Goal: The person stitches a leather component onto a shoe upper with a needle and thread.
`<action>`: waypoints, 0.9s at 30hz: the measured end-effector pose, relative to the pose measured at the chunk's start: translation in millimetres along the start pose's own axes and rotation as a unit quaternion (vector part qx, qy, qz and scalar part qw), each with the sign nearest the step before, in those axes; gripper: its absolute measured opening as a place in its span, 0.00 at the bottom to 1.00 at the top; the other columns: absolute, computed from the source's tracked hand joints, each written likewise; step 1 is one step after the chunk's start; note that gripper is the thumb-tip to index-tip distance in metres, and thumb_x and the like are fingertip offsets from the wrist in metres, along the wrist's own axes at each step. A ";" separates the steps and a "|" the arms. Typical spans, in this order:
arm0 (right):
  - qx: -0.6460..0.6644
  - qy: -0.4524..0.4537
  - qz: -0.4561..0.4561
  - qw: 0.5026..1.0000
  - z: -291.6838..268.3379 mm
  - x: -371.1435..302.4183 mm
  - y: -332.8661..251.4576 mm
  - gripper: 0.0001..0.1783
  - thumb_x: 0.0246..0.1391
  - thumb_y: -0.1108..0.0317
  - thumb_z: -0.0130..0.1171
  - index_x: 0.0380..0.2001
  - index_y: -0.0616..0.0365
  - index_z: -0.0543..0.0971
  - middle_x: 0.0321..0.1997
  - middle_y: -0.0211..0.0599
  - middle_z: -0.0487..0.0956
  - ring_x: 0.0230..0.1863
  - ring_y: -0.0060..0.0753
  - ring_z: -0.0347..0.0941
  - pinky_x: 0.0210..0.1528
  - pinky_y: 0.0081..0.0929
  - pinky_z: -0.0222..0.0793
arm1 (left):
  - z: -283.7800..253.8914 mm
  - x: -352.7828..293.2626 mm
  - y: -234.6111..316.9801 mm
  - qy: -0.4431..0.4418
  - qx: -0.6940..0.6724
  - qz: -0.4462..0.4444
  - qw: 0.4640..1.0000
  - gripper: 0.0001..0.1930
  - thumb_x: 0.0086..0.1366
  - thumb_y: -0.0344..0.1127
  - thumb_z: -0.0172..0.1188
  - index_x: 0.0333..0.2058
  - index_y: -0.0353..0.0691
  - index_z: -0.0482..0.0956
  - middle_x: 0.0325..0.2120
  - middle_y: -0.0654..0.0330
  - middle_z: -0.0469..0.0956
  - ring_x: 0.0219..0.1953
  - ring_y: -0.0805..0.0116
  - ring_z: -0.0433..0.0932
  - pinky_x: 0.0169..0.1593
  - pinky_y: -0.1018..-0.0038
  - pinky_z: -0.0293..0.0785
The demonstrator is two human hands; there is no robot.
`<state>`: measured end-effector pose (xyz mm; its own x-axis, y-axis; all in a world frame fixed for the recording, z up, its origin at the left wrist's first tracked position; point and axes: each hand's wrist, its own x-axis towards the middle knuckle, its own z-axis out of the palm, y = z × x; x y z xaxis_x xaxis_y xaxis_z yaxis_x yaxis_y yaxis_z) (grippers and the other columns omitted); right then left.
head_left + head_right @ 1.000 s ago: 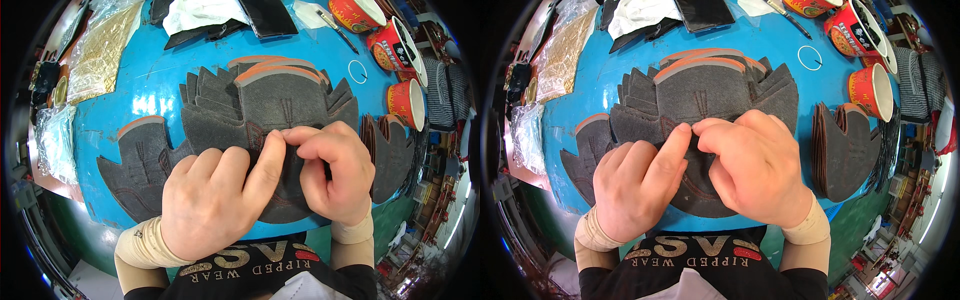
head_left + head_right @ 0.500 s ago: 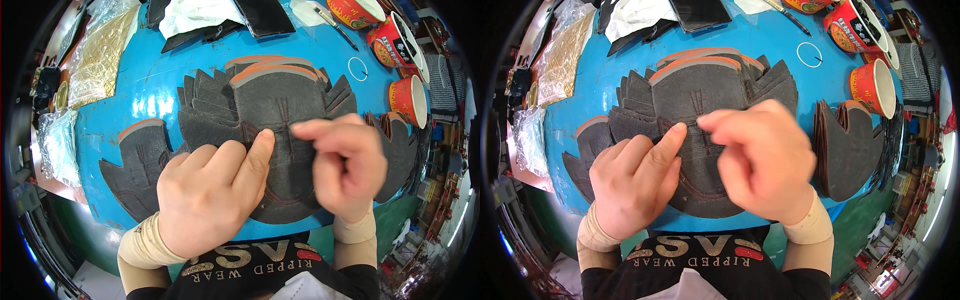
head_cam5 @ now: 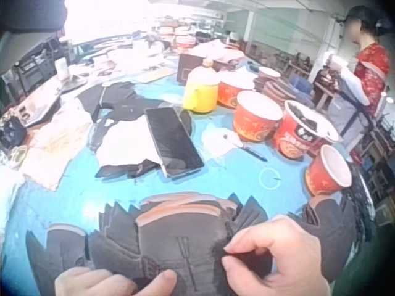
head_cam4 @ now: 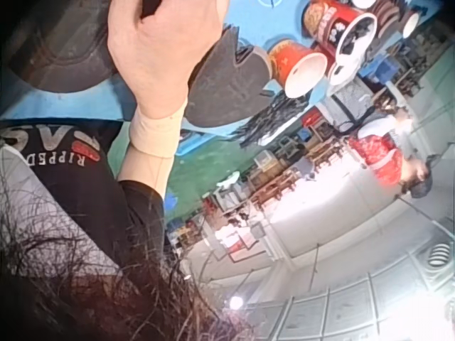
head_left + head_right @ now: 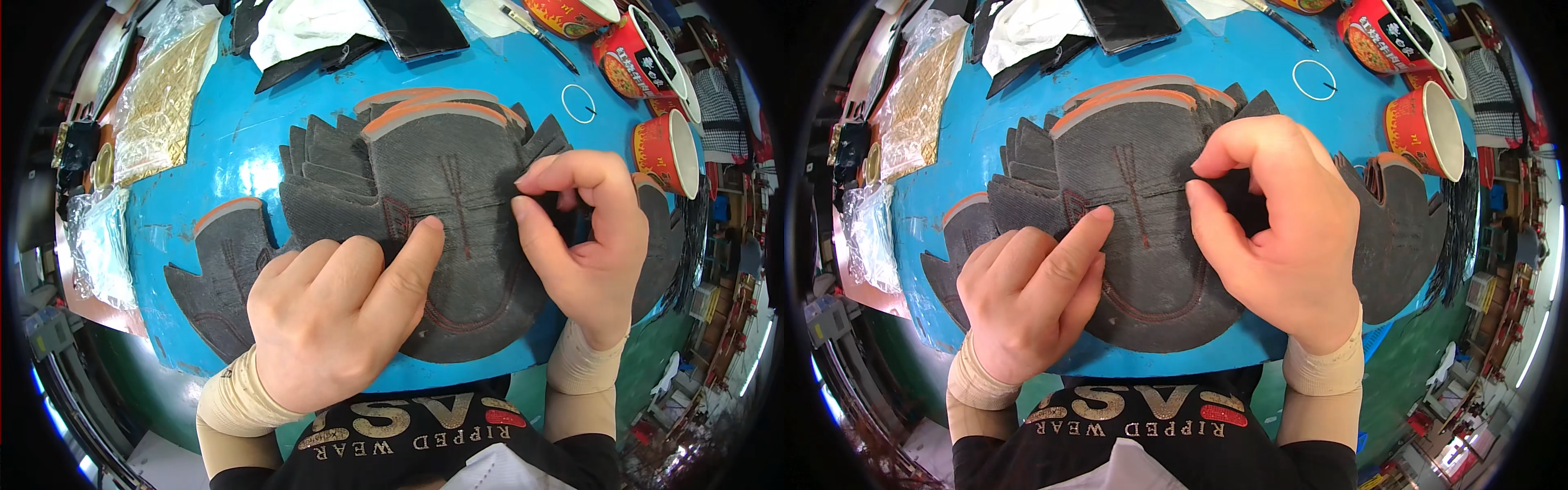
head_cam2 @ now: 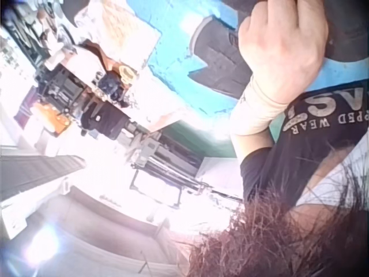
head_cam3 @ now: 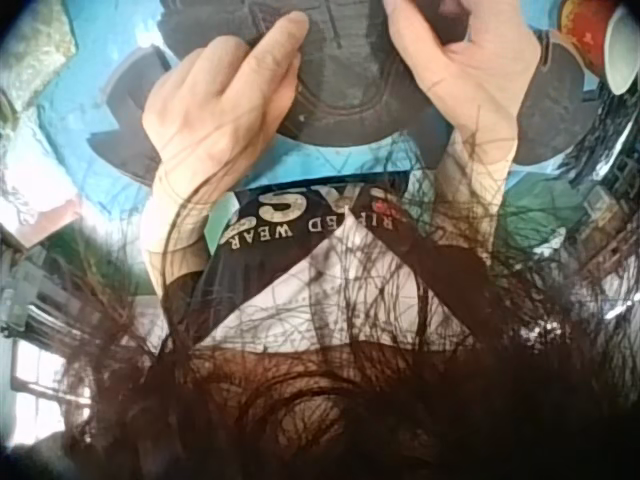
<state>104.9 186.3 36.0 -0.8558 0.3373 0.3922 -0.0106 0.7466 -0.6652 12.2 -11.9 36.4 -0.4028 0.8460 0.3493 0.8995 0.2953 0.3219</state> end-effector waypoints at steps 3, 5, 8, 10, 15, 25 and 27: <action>-0.009 -0.044 -0.018 0.999 -1.8 -0.8 1.0 0.14 0.45 0.83 0.63 0.35 0.59 0.73 0.35 0.31 0.79 0.31 0.16 0.68 0.34 0.15 0.61 | -0.3 0.2 0.1 -0.006 -0.001 0.003 1.000 0.26 0.42 0.24 0.66 0.46 0.41 0.82 0.16 0.65 0.61 0.16 0.69 0.66 0.20 0.72 0.63; 0.001 -0.052 -0.026 0.998 1.5 -0.7 2.0 0.15 0.45 0.82 0.65 0.35 0.58 0.73 0.34 0.31 0.79 0.31 0.16 0.68 0.33 0.15 0.61 | -0.7 -0.5 0.4 -0.016 0.009 -0.002 1.000 0.28 0.40 0.24 0.65 0.46 0.43 0.82 0.16 0.65 0.60 0.16 0.70 0.66 0.20 0.72 0.62; 0.005 -0.067 -0.040 0.997 5.2 0.1 0.5 0.14 0.45 0.81 0.66 0.35 0.58 0.73 0.33 0.30 0.79 0.30 0.17 0.68 0.32 0.15 0.62 | -1.2 -0.2 1.7 -0.022 0.014 -0.004 1.000 0.30 0.38 0.24 0.65 0.47 0.44 0.82 0.16 0.65 0.60 0.17 0.70 0.65 0.20 0.72 0.62; -0.008 -0.066 -0.041 0.997 5.9 0.4 0.0 0.14 0.46 0.81 0.65 0.35 0.58 0.73 0.33 0.31 0.79 0.30 0.18 0.68 0.33 0.15 0.63 | -1.3 -0.3 1.9 -0.025 0.019 -0.002 1.000 0.30 0.38 0.24 0.65 0.47 0.44 0.82 0.17 0.65 0.59 0.17 0.70 0.65 0.20 0.72 0.62; -0.032 -0.067 -0.063 0.995 9.7 0.7 0.5 0.13 0.47 0.82 0.65 0.33 0.58 0.72 0.32 0.31 0.78 0.29 0.20 0.69 0.31 0.17 0.65 | -0.3 0.5 2.0 -0.028 0.031 0.010 0.999 0.30 0.38 0.24 0.64 0.47 0.45 0.82 0.17 0.65 0.58 0.17 0.70 0.64 0.20 0.72 0.61; -0.015 -0.034 -0.053 0.998 18.5 0.3 2.8 0.17 0.38 0.82 0.66 0.30 0.57 0.70 0.26 0.33 0.73 0.27 0.39 0.70 0.28 0.33 0.66 | 2.3 1.0 2.1 -0.031 0.041 0.010 0.999 0.31 0.37 0.25 0.64 0.47 0.46 0.82 0.17 0.66 0.56 0.16 0.72 0.63 0.18 0.73 0.59; -0.017 -0.036 -0.052 0.998 18.9 0.3 2.6 0.17 0.38 0.83 0.66 0.30 0.57 0.70 0.26 0.33 0.74 0.27 0.39 0.70 0.28 0.32 0.66 | 2.6 1.1 1.7 -0.029 0.041 0.011 0.999 0.31 0.37 0.25 0.64 0.47 0.46 0.82 0.17 0.66 0.56 0.16 0.72 0.63 0.18 0.74 0.59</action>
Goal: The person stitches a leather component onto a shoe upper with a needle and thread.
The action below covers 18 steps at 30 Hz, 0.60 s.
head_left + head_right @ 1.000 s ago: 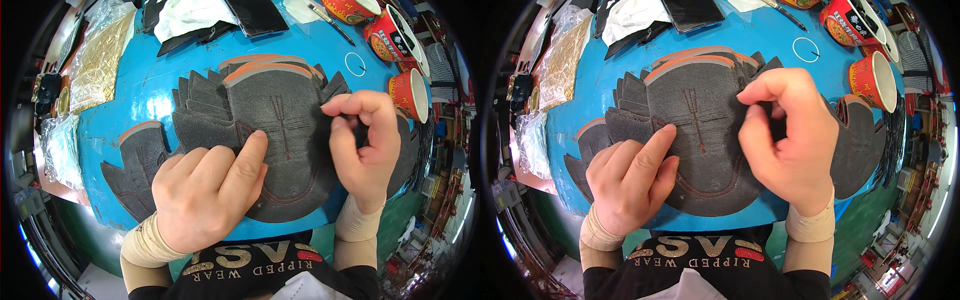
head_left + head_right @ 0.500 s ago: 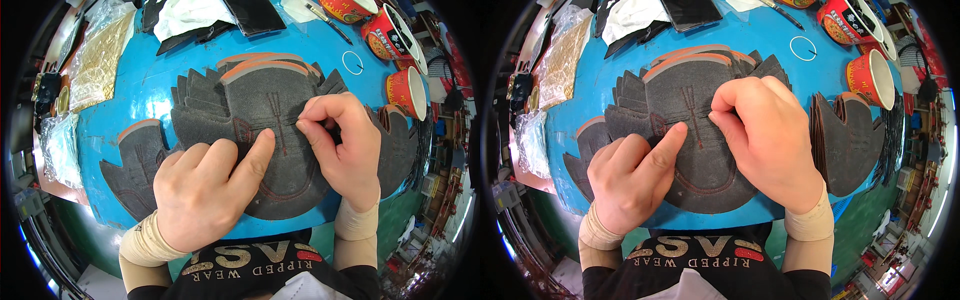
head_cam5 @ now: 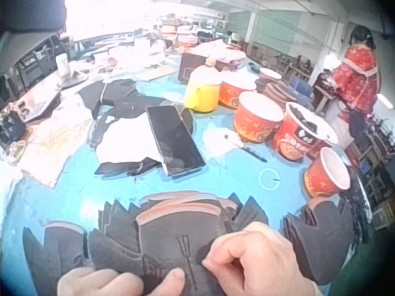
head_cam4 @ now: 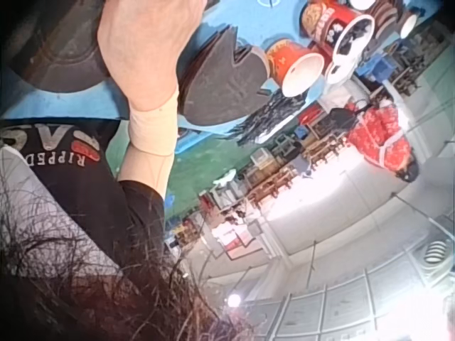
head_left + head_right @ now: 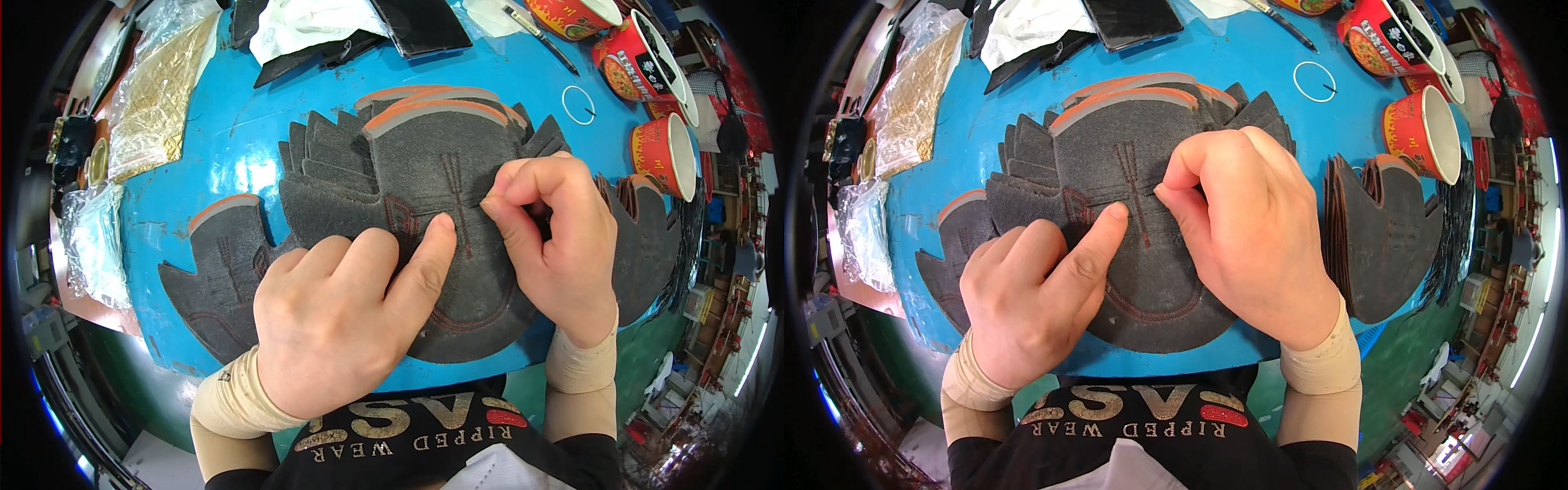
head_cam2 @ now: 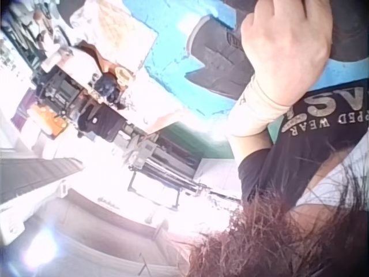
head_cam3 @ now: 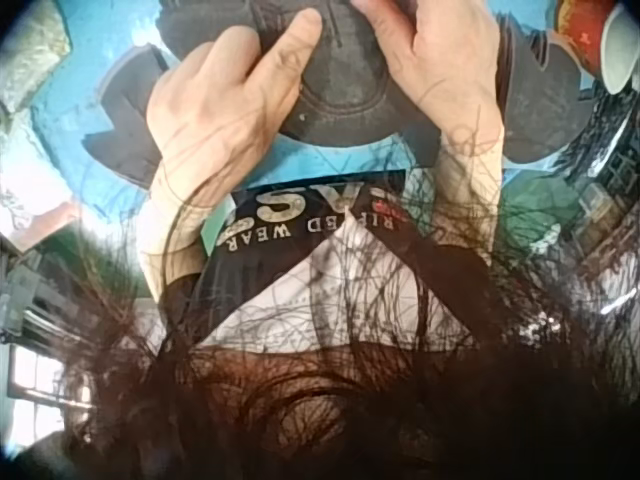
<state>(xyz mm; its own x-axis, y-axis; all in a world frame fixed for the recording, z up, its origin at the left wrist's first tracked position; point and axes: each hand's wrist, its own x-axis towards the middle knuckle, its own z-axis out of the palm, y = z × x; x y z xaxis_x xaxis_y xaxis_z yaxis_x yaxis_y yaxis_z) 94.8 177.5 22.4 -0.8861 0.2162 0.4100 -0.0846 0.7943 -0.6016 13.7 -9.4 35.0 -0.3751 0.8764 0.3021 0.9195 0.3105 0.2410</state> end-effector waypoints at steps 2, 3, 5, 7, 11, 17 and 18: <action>-0.002 -0.002 0.002 1.000 -0.1 0.1 -0.2 0.17 0.39 0.83 0.66 0.30 0.57 0.70 0.25 0.33 0.74 0.27 0.39 0.70 0.28 0.32 0.66 | 0.3 -0.1 -0.1 0.002 0.001 0.002 1.000 0.31 0.37 0.24 0.64 0.47 0.46 0.82 0.17 0.66 0.56 0.16 0.72 0.63 0.18 0.74 0.58; -0.001 -0.004 0.002 1.000 -0.8 0.3 -0.4 0.17 0.39 0.83 0.66 0.30 0.57 0.70 0.26 0.33 0.74 0.27 0.38 0.71 0.28 0.31 0.66 | 0.4 -0.2 -0.2 0.001 0.001 0.001 1.000 0.31 0.37 0.24 0.64 0.47 0.46 0.82 0.17 0.66 0.56 0.16 0.72 0.63 0.18 0.74 0.58; -0.001 -0.006 0.004 1.000 -5.0 1.0 0.2 0.16 0.40 0.83 0.66 0.31 0.57 0.71 0.26 0.33 0.74 0.27 0.38 0.71 0.28 0.30 0.67 | 0.5 -0.4 -0.3 0.001 0.001 0.000 1.000 0.30 0.37 0.24 0.64 0.47 0.46 0.82 0.17 0.66 0.56 0.16 0.72 0.63 0.18 0.74 0.59; 0.032 -0.061 0.008 0.998 -14.4 1.4 2.0 0.15 0.47 0.85 0.63 0.34 0.59 0.70 0.31 0.33 0.78 0.29 0.19 0.69 0.31 0.17 0.68 | 0.6 -1.4 -1.3 0.003 -0.004 0.000 1.000 0.30 0.37 0.24 0.64 0.47 0.46 0.82 0.17 0.66 0.56 0.16 0.72 0.63 0.18 0.74 0.59; 0.027 -0.084 0.040 0.995 -23.7 0.0 -2.1 0.14 0.47 0.86 0.62 0.34 0.60 0.70 0.33 0.34 0.78 0.30 0.19 0.70 0.34 0.17 0.69 | -0.5 -0.7 0.7 0.003 -0.011 0.000 1.000 0.31 0.37 0.24 0.64 0.47 0.46 0.82 0.17 0.66 0.56 0.16 0.71 0.63 0.19 0.73 0.60; 0.023 -0.046 0.030 0.998 -11.1 -0.5 -0.8 0.15 0.41 0.84 0.63 0.32 0.59 0.71 0.28 0.36 0.74 0.30 0.40 0.71 0.32 0.31 0.67 | 0.0 -2.1 0.7 -0.004 -0.009 -0.002 1.000 0.31 0.37 0.25 0.64 0.48 0.46 0.82 0.17 0.66 0.56 0.17 0.71 0.64 0.19 0.73 0.60; 0.020 -0.045 0.016 0.999 -9.7 0.0 0.6 0.15 0.41 0.84 0.63 0.32 0.59 0.70 0.28 0.35 0.74 0.30 0.41 0.70 0.32 0.32 0.67 | 0.4 -2.0 -0.2 -0.004 -0.009 -0.002 1.000 0.31 0.37 0.25 0.64 0.48 0.46 0.82 0.17 0.66 0.56 0.17 0.71 0.64 0.19 0.73 0.60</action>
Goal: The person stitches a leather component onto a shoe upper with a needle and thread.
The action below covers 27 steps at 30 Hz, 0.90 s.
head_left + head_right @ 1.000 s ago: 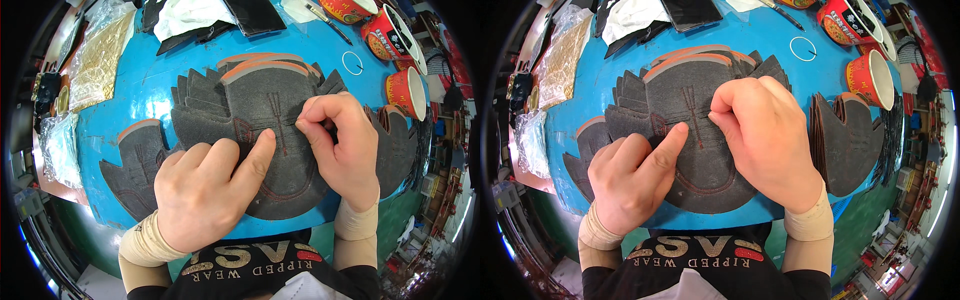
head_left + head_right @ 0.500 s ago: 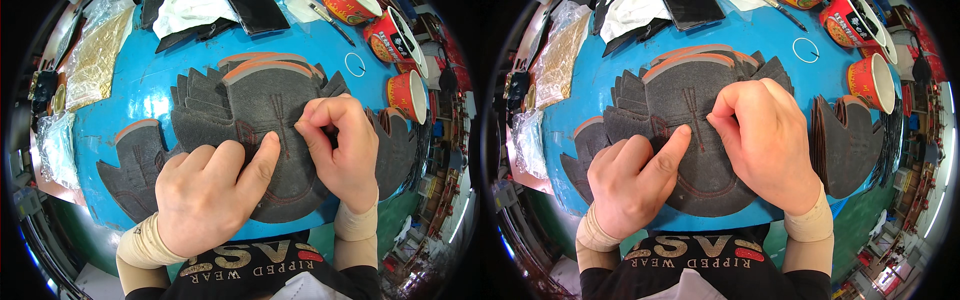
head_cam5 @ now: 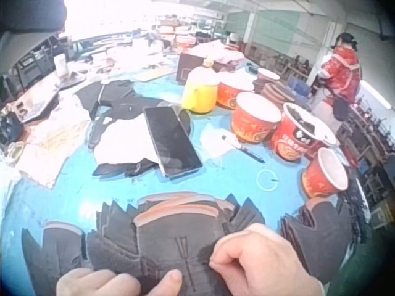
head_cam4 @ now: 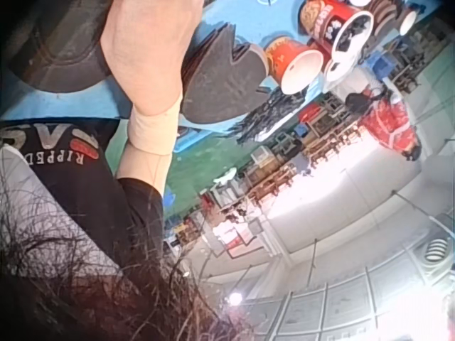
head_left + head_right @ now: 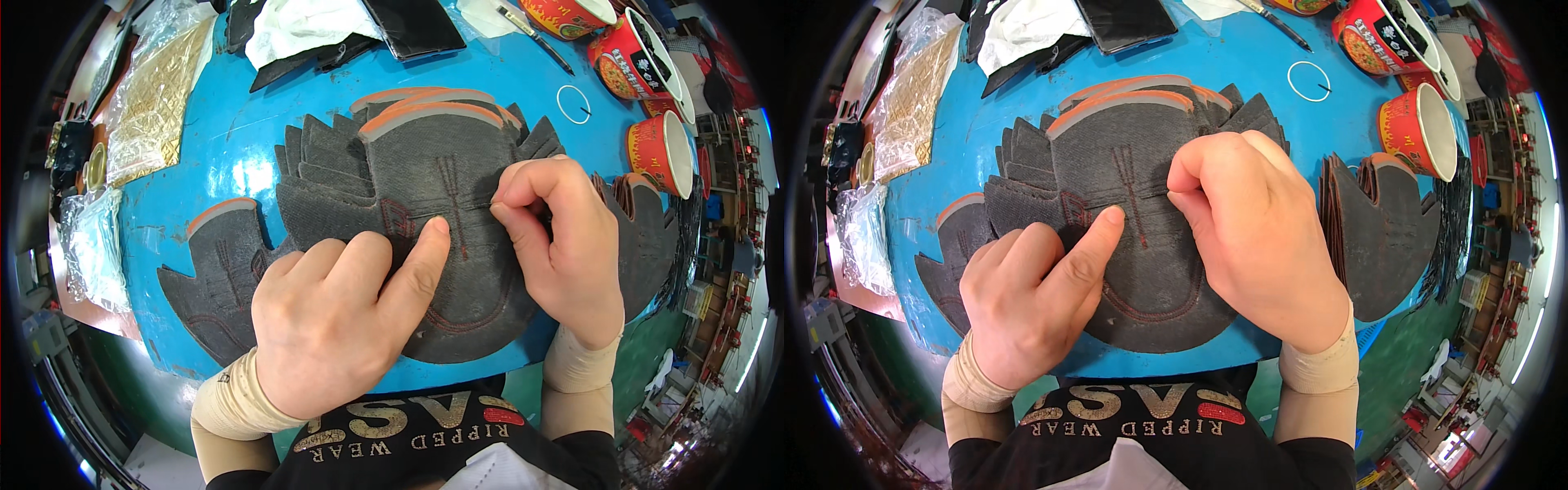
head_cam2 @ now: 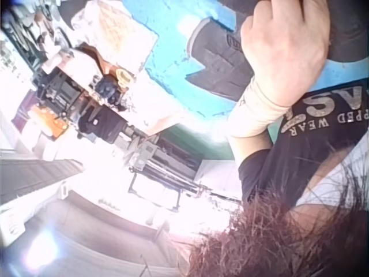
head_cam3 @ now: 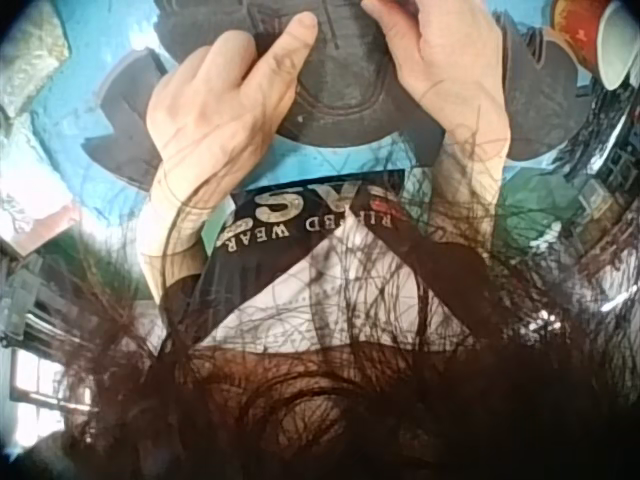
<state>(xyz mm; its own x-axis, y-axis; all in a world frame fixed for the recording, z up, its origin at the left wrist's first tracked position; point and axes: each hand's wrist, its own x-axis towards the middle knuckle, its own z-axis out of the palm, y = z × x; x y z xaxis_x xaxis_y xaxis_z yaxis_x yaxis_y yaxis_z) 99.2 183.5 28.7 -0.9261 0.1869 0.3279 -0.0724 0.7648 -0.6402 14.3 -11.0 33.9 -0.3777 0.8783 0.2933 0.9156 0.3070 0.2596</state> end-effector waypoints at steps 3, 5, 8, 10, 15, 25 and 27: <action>-0.010 0.007 -0.018 1.000 0.1 -0.5 -0.7 0.17 0.40 0.84 0.63 0.32 0.59 0.69 0.28 0.35 0.73 0.30 0.41 0.69 0.32 0.33 0.67 | -2.8 0.5 0.8 -0.005 0.000 0.002 1.000 0.31 0.37 0.25 0.65 0.48 0.46 0.81 0.17 0.65 0.56 0.17 0.71 0.64 0.19 0.73 0.60; -0.014 0.011 -0.021 1.000 0.0 -0.5 -1.1 0.17 0.40 0.84 0.63 0.32 0.59 0.69 0.28 0.35 0.73 0.29 0.41 0.69 0.32 0.33 0.66 | -4.3 1.4 1.2 -0.008 0.003 0.002 1.000 0.32 0.37 0.25 0.65 0.48 0.46 0.81 0.17 0.65 0.56 0.17 0.71 0.64 0.19 0.73 0.60; -0.020 0.011 -0.024 0.999 1.6 0.5 0.0 0.17 0.40 0.84 0.63 0.32 0.58 0.69 0.27 0.35 0.72 0.28 0.40 0.68 0.31 0.33 0.66 | -2.7 2.4 0.1 -0.007 -0.001 0.000 1.000 0.32 0.37 0.25 0.65 0.48 0.46 0.81 0.17 0.65 0.56 0.17 0.71 0.64 0.19 0.72 0.60; -0.017 0.014 -0.025 0.999 2.4 1.0 0.2 0.17 0.40 0.84 0.63 0.32 0.58 0.69 0.27 0.34 0.72 0.28 0.40 0.68 0.31 0.33 0.66 | -2.6 2.7 -0.4 -0.008 -0.001 0.000 1.000 0.32 0.37 0.25 0.65 0.48 0.46 0.81 0.17 0.65 0.56 0.17 0.71 0.64 0.19 0.73 0.60; -0.026 0.011 -0.018 0.999 2.3 -0.3 -1.7 0.17 0.40 0.84 0.63 0.31 0.57 0.70 0.27 0.34 0.72 0.28 0.40 0.68 0.31 0.34 0.66 | -3.0 2.1 0.7 -0.014 -0.004 -0.001 1.000 0.31 0.38 0.25 0.64 0.48 0.46 0.81 0.17 0.65 0.56 0.17 0.71 0.64 0.19 0.72 0.60; -0.032 0.022 -0.048 0.998 3.9 -0.3 1.5 0.17 0.37 0.84 0.63 0.30 0.57 0.70 0.27 0.32 0.72 0.27 0.40 0.68 0.30 0.33 0.65 | -1.8 2.9 0.8 -0.006 -0.002 0.004 1.000 0.31 0.37 0.25 0.64 0.48 0.45 0.82 0.17 0.65 0.55 0.16 0.70 0.63 0.19 0.72 0.60; -0.037 0.020 -0.053 0.998 5.1 0.0 2.6 0.17 0.37 0.84 0.63 0.30 0.56 0.70 0.27 0.32 0.72 0.27 0.39 0.68 0.30 0.33 0.65 | -2.2 2.8 0.7 -0.007 0.001 0.004 1.000 0.31 0.37 0.25 0.64 0.47 0.45 0.82 0.17 0.65 0.56 0.16 0.70 0.63 0.19 0.72 0.60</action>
<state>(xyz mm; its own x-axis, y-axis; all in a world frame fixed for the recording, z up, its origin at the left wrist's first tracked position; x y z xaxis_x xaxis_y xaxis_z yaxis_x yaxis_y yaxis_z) 97.1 182.4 23.5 -0.8988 0.1267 0.4196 -0.1400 0.8243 -0.5486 13.6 -9.2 37.0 -0.3678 0.8859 0.2828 0.9191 0.3000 0.2554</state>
